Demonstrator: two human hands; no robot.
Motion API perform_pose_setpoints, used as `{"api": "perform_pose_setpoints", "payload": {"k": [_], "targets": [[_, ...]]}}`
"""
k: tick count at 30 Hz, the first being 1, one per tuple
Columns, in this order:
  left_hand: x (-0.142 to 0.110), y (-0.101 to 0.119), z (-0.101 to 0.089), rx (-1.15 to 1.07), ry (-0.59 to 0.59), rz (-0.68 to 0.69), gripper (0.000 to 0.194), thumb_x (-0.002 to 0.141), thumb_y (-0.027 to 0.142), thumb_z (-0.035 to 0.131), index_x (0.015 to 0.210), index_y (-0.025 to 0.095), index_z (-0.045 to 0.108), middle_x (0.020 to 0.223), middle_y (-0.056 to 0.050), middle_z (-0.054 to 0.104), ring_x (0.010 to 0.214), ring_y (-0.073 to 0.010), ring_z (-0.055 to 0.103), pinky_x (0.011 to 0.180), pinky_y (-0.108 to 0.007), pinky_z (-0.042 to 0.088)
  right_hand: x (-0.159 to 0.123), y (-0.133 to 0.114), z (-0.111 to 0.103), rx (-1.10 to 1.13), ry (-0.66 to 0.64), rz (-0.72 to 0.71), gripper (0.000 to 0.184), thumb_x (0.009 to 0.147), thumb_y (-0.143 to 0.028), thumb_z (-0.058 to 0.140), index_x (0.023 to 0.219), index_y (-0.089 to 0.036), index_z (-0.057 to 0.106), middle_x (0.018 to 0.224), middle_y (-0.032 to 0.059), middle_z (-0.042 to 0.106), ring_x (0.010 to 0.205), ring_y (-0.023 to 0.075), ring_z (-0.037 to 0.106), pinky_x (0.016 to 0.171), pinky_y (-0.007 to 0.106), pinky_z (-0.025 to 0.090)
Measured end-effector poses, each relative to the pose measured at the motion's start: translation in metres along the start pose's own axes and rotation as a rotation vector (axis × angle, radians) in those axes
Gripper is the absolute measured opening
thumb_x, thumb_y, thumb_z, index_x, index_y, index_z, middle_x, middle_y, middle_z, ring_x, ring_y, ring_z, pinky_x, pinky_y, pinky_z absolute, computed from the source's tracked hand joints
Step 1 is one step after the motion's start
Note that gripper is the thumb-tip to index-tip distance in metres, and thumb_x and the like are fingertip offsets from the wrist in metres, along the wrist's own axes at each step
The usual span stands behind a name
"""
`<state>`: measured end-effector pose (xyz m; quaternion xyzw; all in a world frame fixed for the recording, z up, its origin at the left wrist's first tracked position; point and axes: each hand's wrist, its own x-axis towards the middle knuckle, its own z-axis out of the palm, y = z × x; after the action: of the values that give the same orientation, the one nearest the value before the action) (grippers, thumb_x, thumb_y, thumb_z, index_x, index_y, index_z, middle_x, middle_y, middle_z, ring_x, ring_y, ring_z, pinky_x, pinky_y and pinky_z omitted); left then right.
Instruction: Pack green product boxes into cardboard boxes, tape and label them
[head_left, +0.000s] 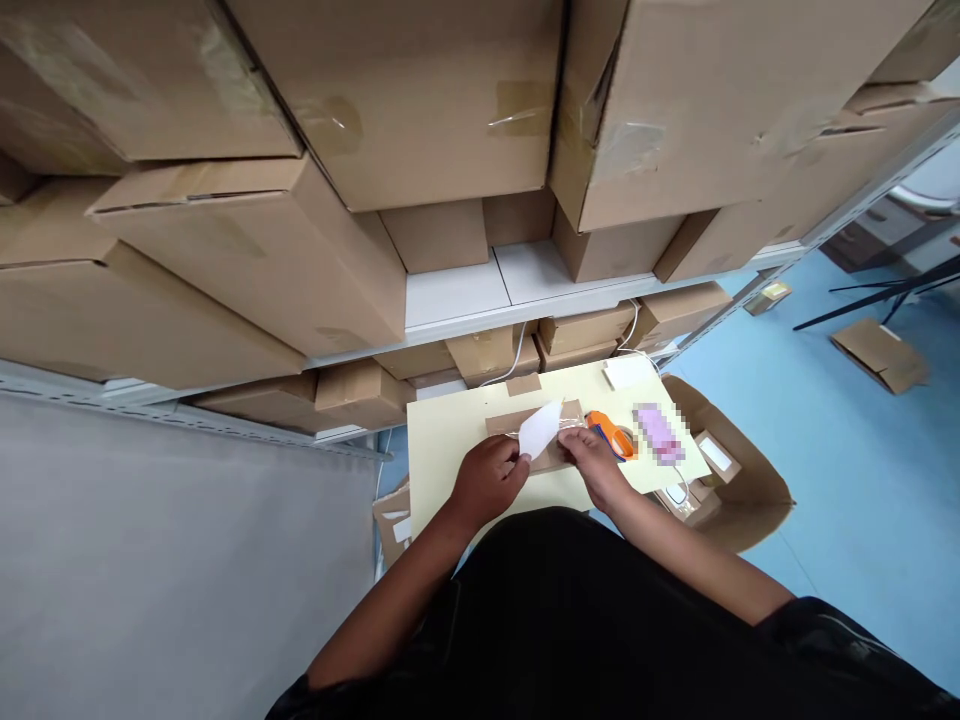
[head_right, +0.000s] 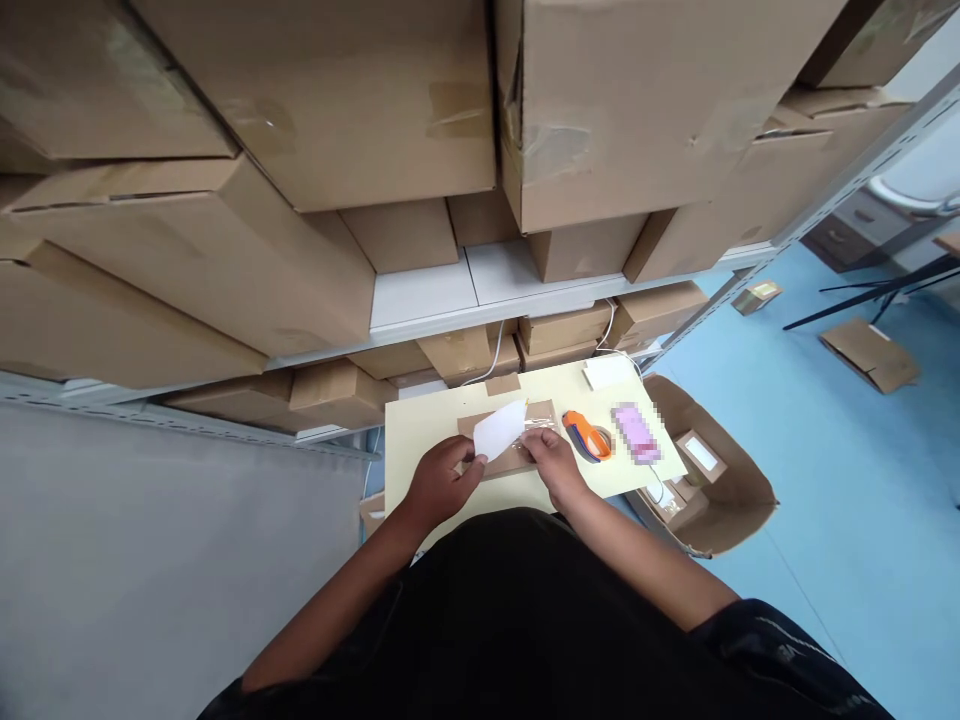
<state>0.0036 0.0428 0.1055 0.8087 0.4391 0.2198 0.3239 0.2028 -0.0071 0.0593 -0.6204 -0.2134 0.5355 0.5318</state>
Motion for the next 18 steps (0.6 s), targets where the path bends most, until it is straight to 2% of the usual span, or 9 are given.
{"api": "perform_pose_setpoints", "payload": {"k": [3, 7, 11, 15, 18], "targets": [[-0.002, -0.001, 0.000, -0.147, 0.003, -0.080, 0.022, 0.092, 0.034, 0.057, 0.075, 0.021, 0.061, 0.077, -0.002, 0.064, 0.074, -0.0172, 0.057, 0.071, -0.029, 0.044, 0.004, 0.010, -0.007, 0.092, -0.076, 0.125, 0.037, 0.070, -0.053, 0.083, 0.076, -0.020, 0.067, 0.072, 0.0020, 0.068, 0.066, 0.0171, 0.061, 0.072, 0.034, 0.053], [-0.004, -0.004, 0.005, -0.291, -0.019, -0.135, 0.023, 0.090, 0.036, 0.058, 0.074, 0.020, 0.060, 0.074, 0.000, 0.062, 0.072, -0.0161, 0.056, 0.069, -0.027, 0.043, 0.012, 0.007, -0.012, 0.126, -0.039, 0.121, 0.036, 0.067, -0.051, 0.085, 0.076, -0.021, 0.067, 0.068, 0.0000, 0.065, 0.063, 0.0160, 0.059, 0.070, 0.032, 0.051], [-0.001, -0.011, 0.009, -0.279, -0.008, -0.250, 0.030, 0.091, 0.041, 0.056, 0.069, 0.021, 0.056, 0.067, 0.001, 0.056, 0.069, -0.0158, 0.052, 0.066, -0.027, 0.039, 0.017, -0.004, -0.021, -0.022, 0.009, -0.017, 0.032, 0.074, -0.050, 0.078, 0.069, -0.023, 0.062, 0.062, -0.0029, 0.059, 0.061, 0.0160, 0.055, 0.067, 0.031, 0.046], [0.006, -0.026, 0.018, -0.223, -0.003, -0.388, 0.035, 0.091, 0.043, 0.055, 0.063, 0.022, 0.052, 0.060, 0.003, 0.051, 0.064, -0.0161, 0.050, 0.061, -0.028, 0.034, 0.020, -0.006, -0.030, -0.383, 0.024, -0.223, 0.030, 0.083, -0.045, 0.069, 0.066, -0.024, 0.056, 0.063, -0.0040, 0.053, 0.063, 0.0161, 0.050, 0.064, 0.030, 0.039], [0.011, -0.040, 0.030, -0.137, -0.031, -0.430, 0.035, 0.090, 0.040, 0.055, 0.061, 0.022, 0.053, 0.059, 0.002, 0.054, 0.062, -0.0166, 0.050, 0.060, -0.029, 0.031, 0.025, 0.001, -0.033, -0.657, 0.006, -0.388, 0.029, 0.087, -0.040, 0.062, 0.065, -0.024, 0.051, 0.066, -0.0024, 0.053, 0.066, 0.0174, 0.050, 0.066, 0.031, 0.038]]}}
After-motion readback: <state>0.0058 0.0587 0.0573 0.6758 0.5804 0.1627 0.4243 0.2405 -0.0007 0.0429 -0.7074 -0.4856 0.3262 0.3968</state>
